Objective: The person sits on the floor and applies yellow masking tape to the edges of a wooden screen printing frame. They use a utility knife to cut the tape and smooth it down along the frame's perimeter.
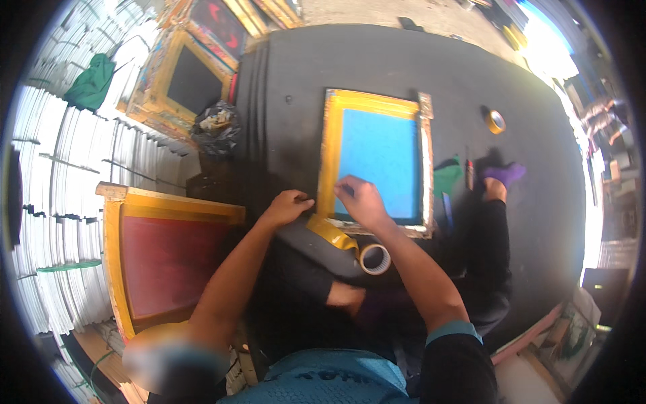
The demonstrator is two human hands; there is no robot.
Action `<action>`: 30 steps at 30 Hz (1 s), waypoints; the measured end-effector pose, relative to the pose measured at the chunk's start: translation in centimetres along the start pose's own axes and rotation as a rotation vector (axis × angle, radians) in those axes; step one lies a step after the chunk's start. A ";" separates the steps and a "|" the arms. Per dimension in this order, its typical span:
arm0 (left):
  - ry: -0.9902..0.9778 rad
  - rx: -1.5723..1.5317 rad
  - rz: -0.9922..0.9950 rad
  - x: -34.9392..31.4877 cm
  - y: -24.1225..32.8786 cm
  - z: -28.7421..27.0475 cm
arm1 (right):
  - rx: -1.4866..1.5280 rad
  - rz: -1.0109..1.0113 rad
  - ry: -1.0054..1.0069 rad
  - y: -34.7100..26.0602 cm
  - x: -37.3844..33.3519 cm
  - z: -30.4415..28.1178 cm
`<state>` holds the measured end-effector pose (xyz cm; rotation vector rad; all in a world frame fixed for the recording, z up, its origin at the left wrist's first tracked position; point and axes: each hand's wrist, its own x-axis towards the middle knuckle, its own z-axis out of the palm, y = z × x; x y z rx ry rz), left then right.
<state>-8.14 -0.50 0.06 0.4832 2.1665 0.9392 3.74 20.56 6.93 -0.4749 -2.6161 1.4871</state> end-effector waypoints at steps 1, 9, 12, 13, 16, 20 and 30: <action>-0.028 0.021 -0.022 -0.2 -0.2 0.5 | -0.051 0.014 -0.009 1.3 -2.4 -1.3; -0.098 -0.061 -0.200 -2.1 -0.1 3.0 | -0.607 0.273 -0.045 8.5 -16.8 -2.8; -0.031 -0.102 -0.252 -2.6 0.1 3.5 | -0.622 -0.193 0.043 8.7 -18.5 -2.4; 0.003 -0.121 -0.263 -2.7 -0.1 3.6 | -0.650 -0.190 -0.089 7.9 -19.0 -2.4; 0.030 -0.151 -0.305 -2.7 -0.4 4.0 | -0.882 -0.305 -0.314 9.0 -19.6 -1.8; 0.038 -0.195 -0.228 -2.9 -1.6 3.9 | -0.888 -0.480 -0.125 10.4 -20.1 -1.5; -0.076 -0.428 -0.037 -5.0 3.1 -1.0 | -0.747 -0.486 0.100 6.1 -19.4 -10.7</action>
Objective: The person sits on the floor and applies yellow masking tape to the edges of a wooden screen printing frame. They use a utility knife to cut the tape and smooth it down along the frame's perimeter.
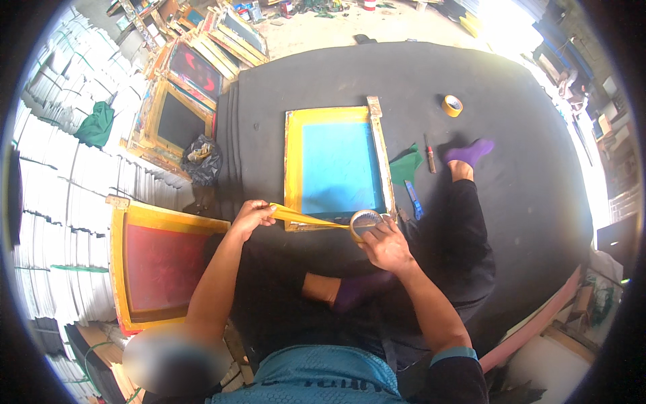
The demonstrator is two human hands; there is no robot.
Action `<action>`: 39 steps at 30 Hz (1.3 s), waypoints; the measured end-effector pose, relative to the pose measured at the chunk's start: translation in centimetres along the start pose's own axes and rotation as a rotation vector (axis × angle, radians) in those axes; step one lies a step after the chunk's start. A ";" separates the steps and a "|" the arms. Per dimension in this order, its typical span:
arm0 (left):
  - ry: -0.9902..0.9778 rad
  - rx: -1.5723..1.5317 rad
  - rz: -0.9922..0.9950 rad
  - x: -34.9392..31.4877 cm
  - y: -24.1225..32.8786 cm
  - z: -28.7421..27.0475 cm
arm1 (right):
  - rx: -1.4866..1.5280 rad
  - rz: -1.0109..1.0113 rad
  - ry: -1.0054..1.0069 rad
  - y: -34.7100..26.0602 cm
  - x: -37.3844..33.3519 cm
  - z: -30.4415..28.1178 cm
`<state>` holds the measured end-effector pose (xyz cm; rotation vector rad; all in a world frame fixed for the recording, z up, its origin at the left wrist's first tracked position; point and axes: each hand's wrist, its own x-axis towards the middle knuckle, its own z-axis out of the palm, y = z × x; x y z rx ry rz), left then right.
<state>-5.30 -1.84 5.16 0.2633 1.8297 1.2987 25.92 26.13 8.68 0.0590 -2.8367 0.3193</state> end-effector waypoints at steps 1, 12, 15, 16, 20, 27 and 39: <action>-0.005 -0.026 -0.006 -0.1 0.7 0.3 | 0.044 -0.011 0.097 0.2 0.5 -0.5; -0.038 -0.249 -0.273 0.7 1.9 2.0 | 0.115 0.052 0.114 1.2 2.7 -3.5; -0.002 -0.280 -0.197 0.5 2.7 2.3 | -0.126 -0.053 0.091 1.3 2.1 -2.7; 0.032 -0.252 -0.163 0.2 3.5 2.8 | -0.201 -0.062 0.067 1.3 1.5 -1.9; 0.068 -0.110 0.055 -1.0 7.5 5.1 | -0.345 0.116 0.039 0.4 -1.9 4.0; 0.006 0.026 0.444 -3.1 11.9 10.6 | -0.262 0.189 0.062 -2.7 -2.5 9.4; -0.047 0.042 0.502 -3.3 11.2 9.6 | 0.254 0.459 0.081 -0.7 0.3 9.3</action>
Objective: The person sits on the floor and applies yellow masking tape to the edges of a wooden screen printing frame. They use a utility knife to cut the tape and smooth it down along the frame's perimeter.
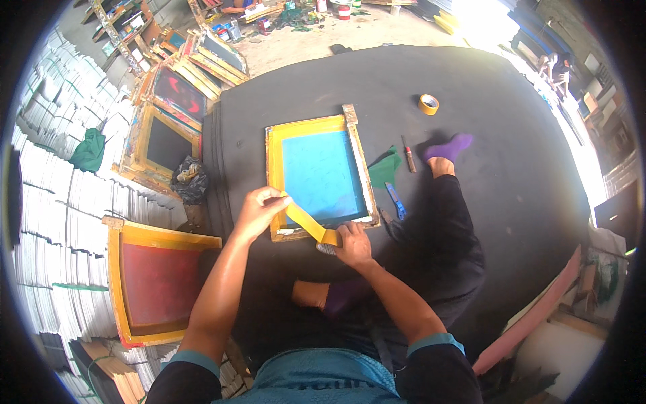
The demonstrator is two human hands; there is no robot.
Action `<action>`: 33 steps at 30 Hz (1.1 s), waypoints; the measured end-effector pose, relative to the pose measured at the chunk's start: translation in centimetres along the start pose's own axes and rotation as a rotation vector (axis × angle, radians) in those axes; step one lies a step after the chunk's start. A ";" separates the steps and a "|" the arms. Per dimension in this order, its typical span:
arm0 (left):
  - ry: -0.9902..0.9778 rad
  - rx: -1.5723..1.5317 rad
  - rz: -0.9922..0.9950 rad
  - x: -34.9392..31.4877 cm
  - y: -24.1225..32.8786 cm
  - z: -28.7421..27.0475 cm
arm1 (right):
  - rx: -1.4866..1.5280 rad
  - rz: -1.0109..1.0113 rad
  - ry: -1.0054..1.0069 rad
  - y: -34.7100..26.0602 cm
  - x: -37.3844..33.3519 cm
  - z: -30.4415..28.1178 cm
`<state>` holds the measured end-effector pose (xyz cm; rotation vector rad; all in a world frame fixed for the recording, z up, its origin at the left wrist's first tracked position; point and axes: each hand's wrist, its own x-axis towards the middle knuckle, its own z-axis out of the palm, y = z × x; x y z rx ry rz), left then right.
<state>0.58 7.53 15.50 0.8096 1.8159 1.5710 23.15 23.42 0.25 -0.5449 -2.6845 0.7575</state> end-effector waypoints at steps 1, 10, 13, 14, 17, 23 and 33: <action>0.009 0.008 -0.007 -0.4 0.4 -0.5 | 0.067 0.023 -0.012 0.3 -0.2 0.2; 0.115 -0.050 -0.230 -0.8 -2.5 -5.5 | 0.729 0.216 -0.090 3.9 3.3 -10.5; 0.145 -0.148 -0.192 -0.5 -5.2 -4.4 | 0.454 0.118 -0.123 3.4 5.5 -14.5; 0.156 -0.144 -0.178 -0.4 -6.3 -4.1 | 0.368 0.063 -0.129 3.8 6.0 -15.2; 0.200 -0.219 -0.168 -0.3 -7.8 -2.6 | -0.046 -0.147 -0.148 6.4 7.1 -17.2; 0.191 -0.181 -0.229 -1.3 -10.8 -1.7 | -0.165 -0.269 -0.177 8.7 7.4 -17.1; 0.253 0.015 -0.466 -3.0 -15.6 -2.6 | -0.050 -0.124 -0.216 12.7 6.9 -16.8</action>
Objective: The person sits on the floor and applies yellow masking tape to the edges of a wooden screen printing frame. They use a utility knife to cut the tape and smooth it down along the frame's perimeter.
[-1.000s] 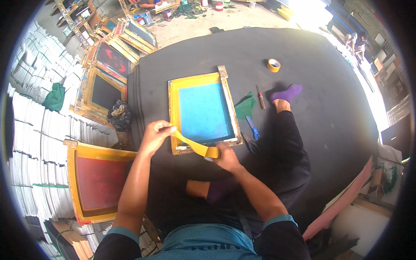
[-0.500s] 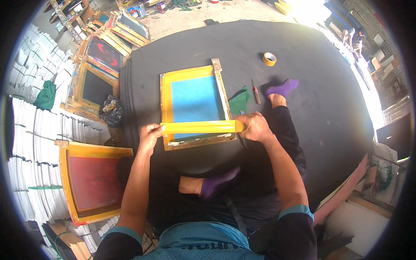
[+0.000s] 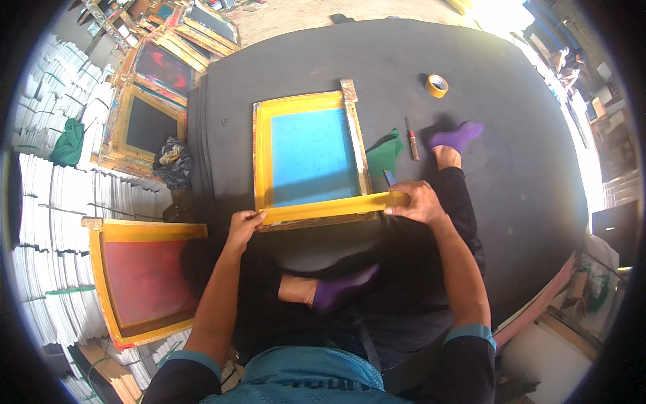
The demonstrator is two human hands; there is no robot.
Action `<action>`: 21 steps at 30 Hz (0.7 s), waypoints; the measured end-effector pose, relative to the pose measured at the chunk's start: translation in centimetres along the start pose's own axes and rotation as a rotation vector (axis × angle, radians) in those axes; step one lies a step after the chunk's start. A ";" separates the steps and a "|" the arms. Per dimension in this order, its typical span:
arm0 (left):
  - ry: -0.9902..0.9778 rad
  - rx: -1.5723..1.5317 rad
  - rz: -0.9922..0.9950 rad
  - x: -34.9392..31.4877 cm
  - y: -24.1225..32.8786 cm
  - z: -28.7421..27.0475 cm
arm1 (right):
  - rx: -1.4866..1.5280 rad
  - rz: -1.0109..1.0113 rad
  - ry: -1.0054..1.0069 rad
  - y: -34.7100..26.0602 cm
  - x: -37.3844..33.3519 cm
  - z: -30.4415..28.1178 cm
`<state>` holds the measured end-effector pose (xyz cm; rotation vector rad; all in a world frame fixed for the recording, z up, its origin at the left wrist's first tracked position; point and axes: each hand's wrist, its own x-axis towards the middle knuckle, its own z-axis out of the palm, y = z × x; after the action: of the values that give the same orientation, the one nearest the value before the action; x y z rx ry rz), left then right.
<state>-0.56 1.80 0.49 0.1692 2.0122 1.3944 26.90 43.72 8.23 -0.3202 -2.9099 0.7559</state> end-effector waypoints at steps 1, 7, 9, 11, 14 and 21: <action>-0.012 0.030 -0.026 0.2 -0.7 0.1 | 0.080 0.073 -0.018 0.6 0.0 0.6; 0.049 0.270 0.065 1.1 -2.3 0.9 | -0.125 0.109 0.043 0.7 0.6 2.7; 0.077 0.434 0.090 1.3 -2.2 0.9 | -0.223 0.085 0.055 0.0 0.9 3.2; 0.122 0.546 0.131 1.2 -2.2 1.1 | -0.310 0.085 0.054 -0.2 1.1 3.9; 0.198 0.622 0.175 0.6 -1.9 2.2 | -0.407 0.110 -0.016 -0.9 1.4 4.5; 0.229 0.533 0.203 0.4 -1.5 2.5 | -0.535 0.165 -0.077 -1.3 1.9 5.9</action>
<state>0.97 3.28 -1.50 0.4764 2.5878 0.9935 23.81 40.32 3.85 -0.5939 -3.1417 -0.0162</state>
